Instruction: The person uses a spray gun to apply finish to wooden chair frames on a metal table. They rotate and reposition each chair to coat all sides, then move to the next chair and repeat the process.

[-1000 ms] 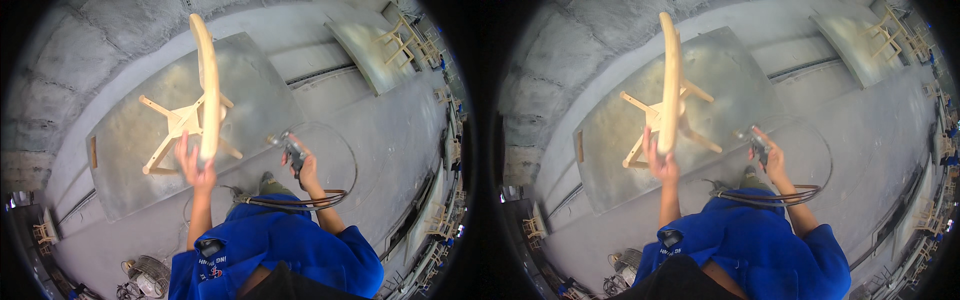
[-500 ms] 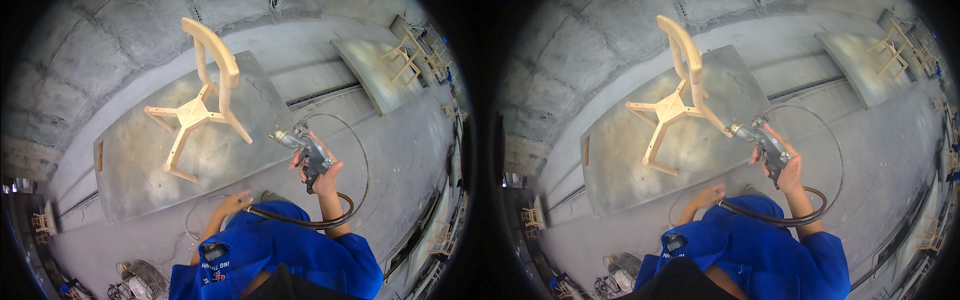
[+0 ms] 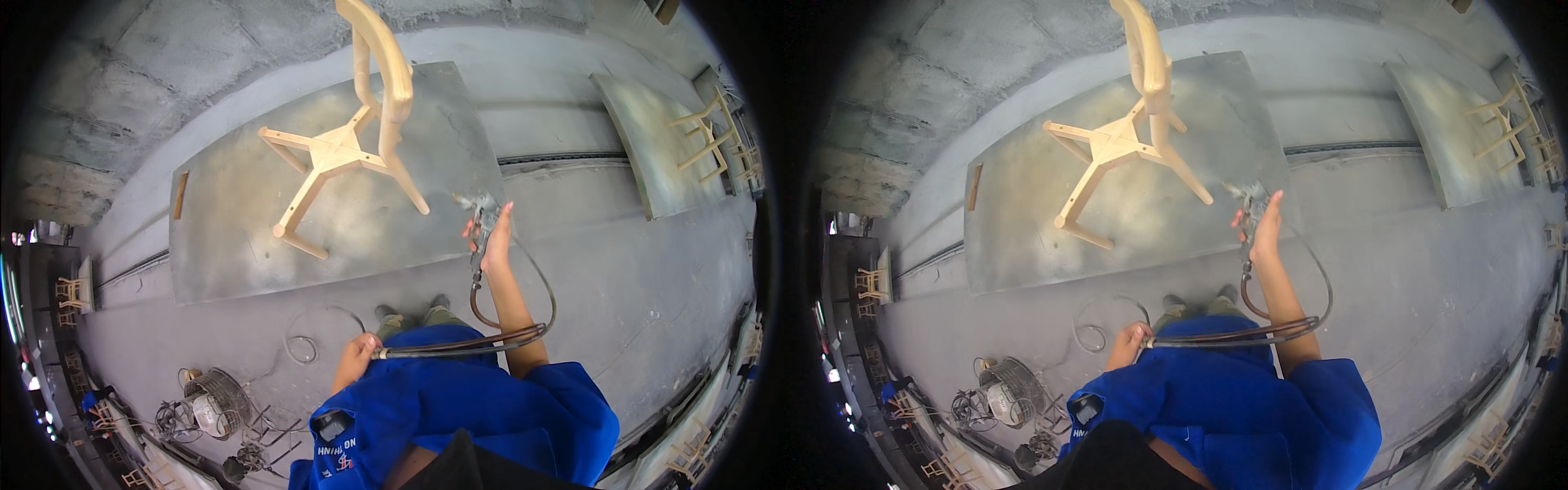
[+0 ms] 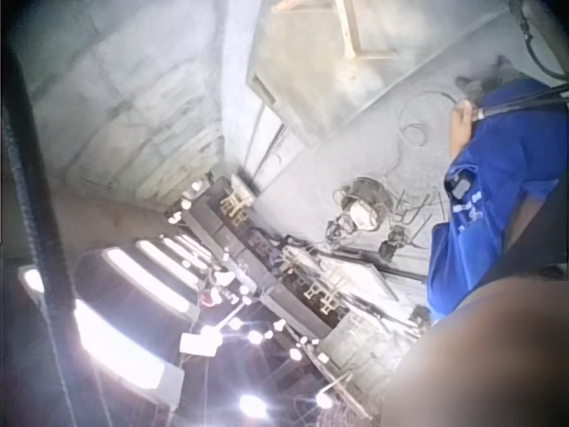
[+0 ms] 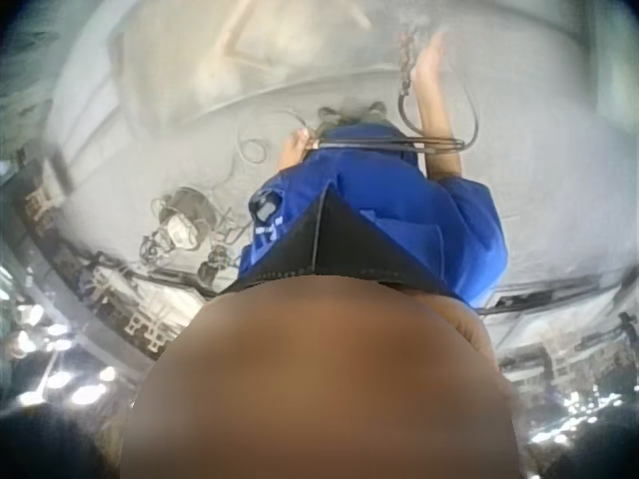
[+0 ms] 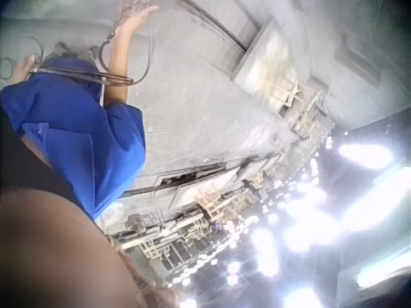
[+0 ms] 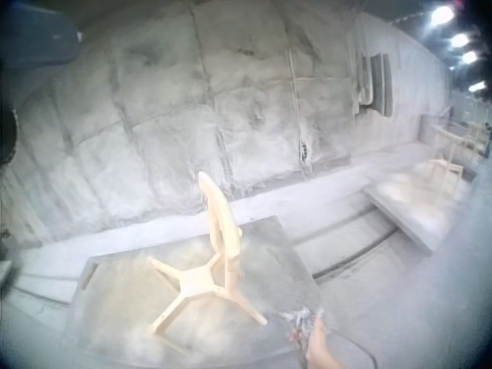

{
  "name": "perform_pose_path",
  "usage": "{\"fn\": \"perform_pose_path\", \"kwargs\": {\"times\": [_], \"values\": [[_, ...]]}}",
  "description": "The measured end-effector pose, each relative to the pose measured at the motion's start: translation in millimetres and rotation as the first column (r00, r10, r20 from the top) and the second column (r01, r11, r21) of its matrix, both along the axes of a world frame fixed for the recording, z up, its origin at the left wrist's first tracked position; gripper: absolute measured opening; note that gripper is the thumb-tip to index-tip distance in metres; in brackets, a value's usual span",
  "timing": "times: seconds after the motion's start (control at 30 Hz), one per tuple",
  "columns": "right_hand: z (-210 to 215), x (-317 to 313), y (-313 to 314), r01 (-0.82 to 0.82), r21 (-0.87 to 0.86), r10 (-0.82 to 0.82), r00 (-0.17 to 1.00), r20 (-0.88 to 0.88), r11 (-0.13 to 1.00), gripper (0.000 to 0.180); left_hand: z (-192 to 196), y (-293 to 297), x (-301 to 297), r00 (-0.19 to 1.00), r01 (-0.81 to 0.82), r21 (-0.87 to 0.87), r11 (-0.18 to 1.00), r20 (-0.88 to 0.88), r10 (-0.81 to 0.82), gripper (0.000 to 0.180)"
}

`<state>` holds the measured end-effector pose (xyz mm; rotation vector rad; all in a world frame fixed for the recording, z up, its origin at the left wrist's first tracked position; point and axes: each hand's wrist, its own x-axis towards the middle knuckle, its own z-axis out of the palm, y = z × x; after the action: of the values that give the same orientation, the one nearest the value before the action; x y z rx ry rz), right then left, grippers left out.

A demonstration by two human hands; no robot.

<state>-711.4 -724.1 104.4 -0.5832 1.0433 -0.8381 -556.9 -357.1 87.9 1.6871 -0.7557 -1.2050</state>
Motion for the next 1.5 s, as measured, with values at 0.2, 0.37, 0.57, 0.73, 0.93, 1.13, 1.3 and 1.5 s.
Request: {"fn": "perform_pose_path", "kwargs": {"times": [0.2,0.37,0.57,0.73,0.93,1.13,1.3,1.5], "values": [[-89,-4,8,0.144,0.105,-0.116,0.965,-0.235,0.984,0.077,80,-1,-10,0.955,-0.177,0.266,0.948,-0.186,0.231,0.048],[-129,-6,22,0.189,0.053,-0.157,0.917,-0.367,0.981,0.076,101,1,3,0.991,-0.134,0.129,0.983,0.003,0.134,0.079],[-145,35,69,-0.131,-0.258,-0.077,0.743,-0.664,0.957,0.071,92,21,79,0.996,-0.077,0.044,0.996,0.047,0.075,0.079],[-148,94,104,-0.698,-0.131,0.167,0.342,-0.925,0.704,0.063,76,51,164,1.000,-0.023,0.015,1.000,0.012,0.023,0.068],[-89,186,116,-0.865,-0.041,-0.048,0.019,-0.999,0.501,0.062,52,75,251,0.999,-0.015,-0.183,0.983,-0.042,0.008,0.062],[69,191,147,-0.864,-0.176,-0.230,0.072,-0.971,0.471,0.061,36,55,295,0.995,0.062,-0.423,0.904,0.095,-0.023,0.058],[182,160,197,-0.747,-0.569,-0.476,0.384,-0.791,0.343,0.067,25,22,293,0.963,0.253,-0.453,0.855,0.035,-0.267,0.065],[225,123,228,-0.495,-0.820,-0.751,0.414,-0.514,0.288,0.079,31,14,279,0.921,0.279,-0.425,0.861,-0.135,-0.365,0.072]]}}
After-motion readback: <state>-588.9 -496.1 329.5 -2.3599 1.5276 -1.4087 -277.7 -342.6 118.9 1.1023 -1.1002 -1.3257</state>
